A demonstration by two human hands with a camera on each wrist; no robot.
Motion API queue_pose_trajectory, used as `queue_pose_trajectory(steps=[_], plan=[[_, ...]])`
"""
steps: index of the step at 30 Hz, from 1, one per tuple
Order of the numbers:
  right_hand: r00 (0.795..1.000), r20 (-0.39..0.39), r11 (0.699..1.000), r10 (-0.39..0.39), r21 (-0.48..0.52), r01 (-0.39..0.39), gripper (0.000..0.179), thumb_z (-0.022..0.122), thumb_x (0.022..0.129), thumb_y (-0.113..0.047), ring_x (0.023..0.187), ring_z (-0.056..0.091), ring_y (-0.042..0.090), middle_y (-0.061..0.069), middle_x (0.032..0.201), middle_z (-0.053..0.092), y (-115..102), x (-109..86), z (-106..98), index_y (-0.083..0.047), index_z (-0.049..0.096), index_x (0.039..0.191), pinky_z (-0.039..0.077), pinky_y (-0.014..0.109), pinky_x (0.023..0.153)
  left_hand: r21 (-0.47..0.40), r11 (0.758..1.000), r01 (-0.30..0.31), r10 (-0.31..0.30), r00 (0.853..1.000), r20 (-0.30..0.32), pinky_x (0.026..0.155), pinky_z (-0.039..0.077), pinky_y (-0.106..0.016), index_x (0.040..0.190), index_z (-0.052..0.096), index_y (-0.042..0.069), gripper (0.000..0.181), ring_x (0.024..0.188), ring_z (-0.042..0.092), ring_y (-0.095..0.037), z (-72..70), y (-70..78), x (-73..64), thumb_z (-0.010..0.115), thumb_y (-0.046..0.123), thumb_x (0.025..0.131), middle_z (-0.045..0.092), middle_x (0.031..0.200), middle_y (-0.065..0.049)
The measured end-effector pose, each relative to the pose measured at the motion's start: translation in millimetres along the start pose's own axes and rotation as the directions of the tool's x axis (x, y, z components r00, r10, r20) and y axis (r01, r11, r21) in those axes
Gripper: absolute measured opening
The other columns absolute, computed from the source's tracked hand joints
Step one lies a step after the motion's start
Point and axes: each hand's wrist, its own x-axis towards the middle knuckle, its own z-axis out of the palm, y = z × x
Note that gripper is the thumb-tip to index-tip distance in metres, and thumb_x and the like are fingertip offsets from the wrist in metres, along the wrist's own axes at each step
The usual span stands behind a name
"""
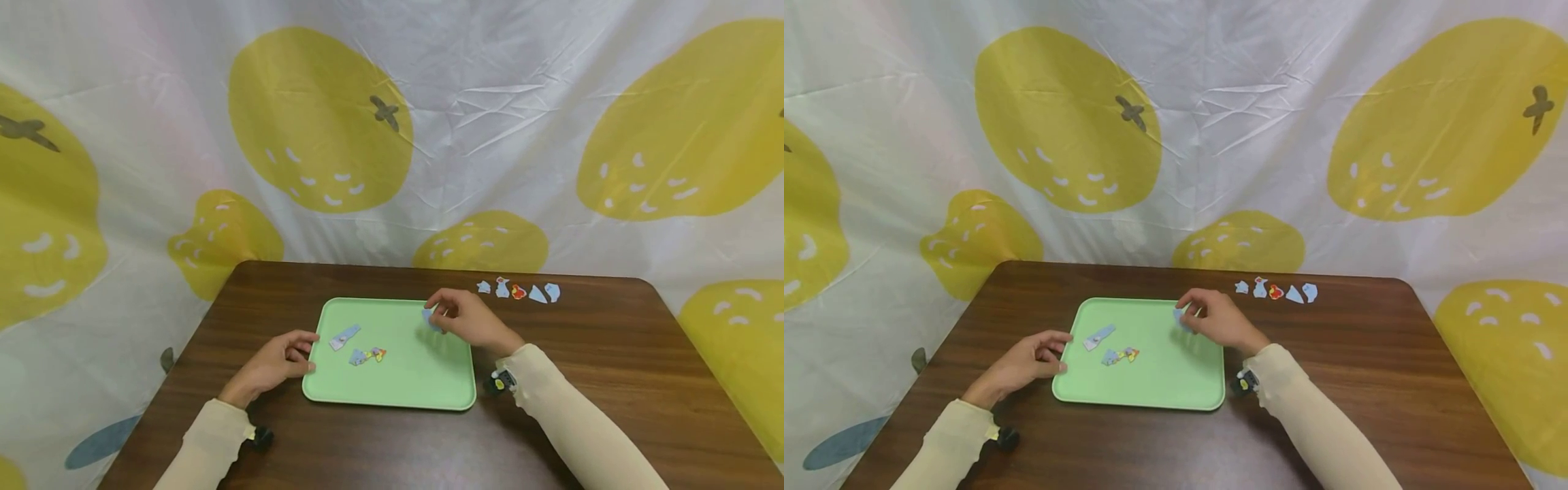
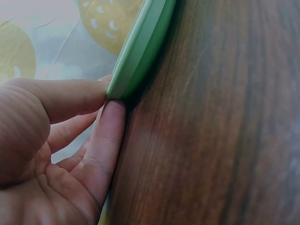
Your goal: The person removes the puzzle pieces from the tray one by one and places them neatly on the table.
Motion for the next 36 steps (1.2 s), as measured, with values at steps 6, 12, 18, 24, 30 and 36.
queue_pose_trajectory(steps=[6,12,18,24,30,36], plan=[[0.998,-0.055,0.999,0.042,0.005,-0.042,0.017,0.071,0.102,-0.018,0.080,0.073,0.041,0.005,0.093,0.074,-1.0,-9.4,-9.5,-0.018,0.071,0.119,0.056,0.035,0.065,-0.010,1.000,0.008,-0.008,1.000,-0.003,0.076,0.053,-0.028,0.145,0.059,0.003,0.057,0.096,0.061,-0.023,-0.1,0.8,-0.1,0.082,0.010,0.093,0.061,0.125,-0.019],[0.995,-0.100,1.000,0.025,-0.005,-0.026,0.017,0.073,0.102,-0.017,0.078,0.072,0.035,0.007,0.090,0.076,-0.3,-16.7,-21.8,-0.014,0.072,0.119,0.055,0.032,0.067,-0.012,1.000,0.006,-0.006,1.000,-0.002,0.076,0.052,-0.028,0.145,0.059,0.003,0.057,0.096,0.061,-0.023,0.4,0.7,-0.2,0.082,0.011,0.093,0.061,0.125,-0.019],[0.985,-0.172,0.998,0.022,-0.055,-0.032,0.016,0.073,0.101,-0.015,0.075,0.067,0.016,0.005,0.090,0.075,3.8,-23.9,-31.9,-0.014,0.073,0.117,0.053,0.029,0.067,-0.018,1.000,0.005,-0.005,1.000,0.001,0.076,0.052,-0.028,0.145,0.059,0.004,0.058,0.096,0.060,-0.023,-0.1,1.4,-0.6,0.081,0.012,0.093,0.061,0.126,-0.020],[0.977,-0.203,0.995,0.061,-0.065,-0.075,0.017,0.072,0.102,-0.018,0.078,0.069,0.027,0.006,0.092,0.074,9.5,-33.4,-44.9,-0.018,0.072,0.119,0.053,0.032,0.066,-0.011,1.000,0.001,-0.001,1.000,-0.001,0.077,0.053,-0.028,0.146,0.059,0.004,0.057,0.097,0.061,-0.022,0.2,2.2,-2.0,0.082,0.013,0.094,0.061,0.126,-0.019],[0.964,-0.258,0.991,0.063,-0.098,-0.091,0.020,0.072,0.103,-0.022,0.077,0.071,0.027,0.008,0.097,0.073,14.0,-42.6,-59.6,-0.017,0.071,0.123,0.055,0.033,0.065,-0.018,1.000,0.000,0.000,1.000,0.012,0.077,0.055,-0.029,0.147,0.058,0.004,0.058,0.099,0.062,-0.024,-0.1,2.7,-4.1,0.081,0.012,0.094,0.061,0.127,-0.020],[0.953,-0.299,0.986,0.043,-0.138,-0.088,0.022,0.071,0.103,-0.021,0.076,0.070,0.023,0.010,0.099,0.072,21.4,-48.4,-75.5,-0.013,0.072,0.123,0.054,0.030,0.067,-0.021,1.000,0.022,-0.021,1.000,0.021,0.079,0.055,-0.030,0.148,0.057,0.005,0.059,0.099,0.062,-0.023,0.0,4.7,-2.8,0.080,0.013,0.095,0.060,0.129,-0.020]])
